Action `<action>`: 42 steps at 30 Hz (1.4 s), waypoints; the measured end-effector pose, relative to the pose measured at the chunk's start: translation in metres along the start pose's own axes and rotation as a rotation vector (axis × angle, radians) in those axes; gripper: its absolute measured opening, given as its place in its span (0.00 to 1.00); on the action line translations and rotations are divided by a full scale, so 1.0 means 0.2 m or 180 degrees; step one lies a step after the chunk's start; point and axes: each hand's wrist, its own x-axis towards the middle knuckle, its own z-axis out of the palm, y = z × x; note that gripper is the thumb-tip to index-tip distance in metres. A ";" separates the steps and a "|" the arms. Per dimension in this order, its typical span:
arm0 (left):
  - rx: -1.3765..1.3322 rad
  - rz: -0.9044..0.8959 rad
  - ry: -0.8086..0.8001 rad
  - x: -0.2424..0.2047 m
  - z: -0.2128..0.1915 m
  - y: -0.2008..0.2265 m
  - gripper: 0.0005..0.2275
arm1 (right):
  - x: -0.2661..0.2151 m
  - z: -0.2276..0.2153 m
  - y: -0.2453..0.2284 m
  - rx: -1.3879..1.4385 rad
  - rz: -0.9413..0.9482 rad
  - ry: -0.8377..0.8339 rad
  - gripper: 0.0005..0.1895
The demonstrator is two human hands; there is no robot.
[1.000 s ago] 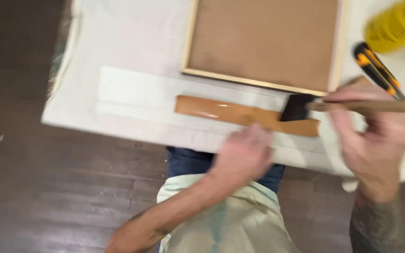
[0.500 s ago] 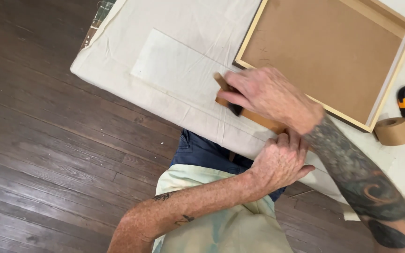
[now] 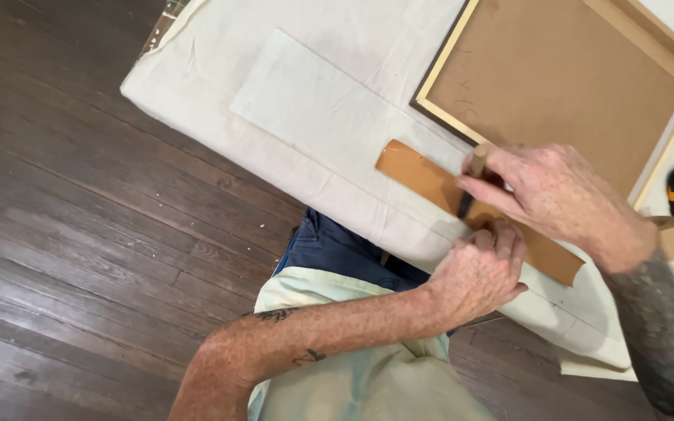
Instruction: Lining the interior edges of a wooden frame with gummed paper tape using a utility knife and foam brush
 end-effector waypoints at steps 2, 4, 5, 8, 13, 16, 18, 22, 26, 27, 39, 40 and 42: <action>0.0032 0.0002 0.0011 0.00 0.00 -0.01 0.41 | 0.12 -0.01 -0.06 0.0183 -0.0114 0.0160 0.17; 0.0057 0.0019 0.0037 0.00 0.01 0.00 0.41 | 0.24 -0.01 -0.11 0.0351 -0.0211 0.0329 0.18; 0.0013 0.0024 0.0051 0.00 0.01 0.00 0.39 | 0.31 -0.01 -0.13 0.0420 -0.0470 0.0589 0.19; -0.0061 0.0056 0.0040 0.00 0.02 0.00 0.36 | 0.42 -0.08 -0.21 0.0706 -0.0909 0.1114 0.13; 0.0171 -0.0004 -0.0111 -0.01 0.03 0.02 0.39 | 0.24 -0.10 -0.15 0.1126 -0.0886 0.1421 0.12; 0.0335 -0.0029 0.0023 -0.01 0.04 0.02 0.40 | 0.13 -0.04 -0.07 0.0310 -0.0628 0.0856 0.11; 0.0232 -0.0027 0.0051 -0.01 0.06 0.02 0.40 | 0.12 -0.02 -0.10 -0.0165 -0.0014 0.0008 0.18; 0.0181 0.0072 0.0042 -0.01 0.02 0.00 0.35 | 0.33 0.02 -0.18 0.0285 -0.0309 0.0444 0.18; -0.0051 0.0407 -0.0425 0.00 -0.04 -0.04 0.21 | 0.43 -0.06 -0.27 0.0742 -0.1210 0.1677 0.10; 0.0028 0.0556 -0.0647 0.01 -0.06 -0.06 0.23 | 0.42 -0.12 -0.29 0.0986 -0.1228 0.1833 0.07; -0.0257 0.0785 -0.0514 0.04 -0.13 -0.19 0.32 | -1.23 -0.02 0.73 0.1884 0.2889 0.4295 0.12; -0.0292 0.0950 -0.0499 0.07 -0.15 -0.18 0.32 | -1.29 0.01 0.85 0.1809 0.3022 0.4391 0.12; -0.0196 0.0837 -0.0672 0.09 -0.16 -0.19 0.29 | -1.38 0.12 1.11 0.0343 0.3031 0.3910 0.18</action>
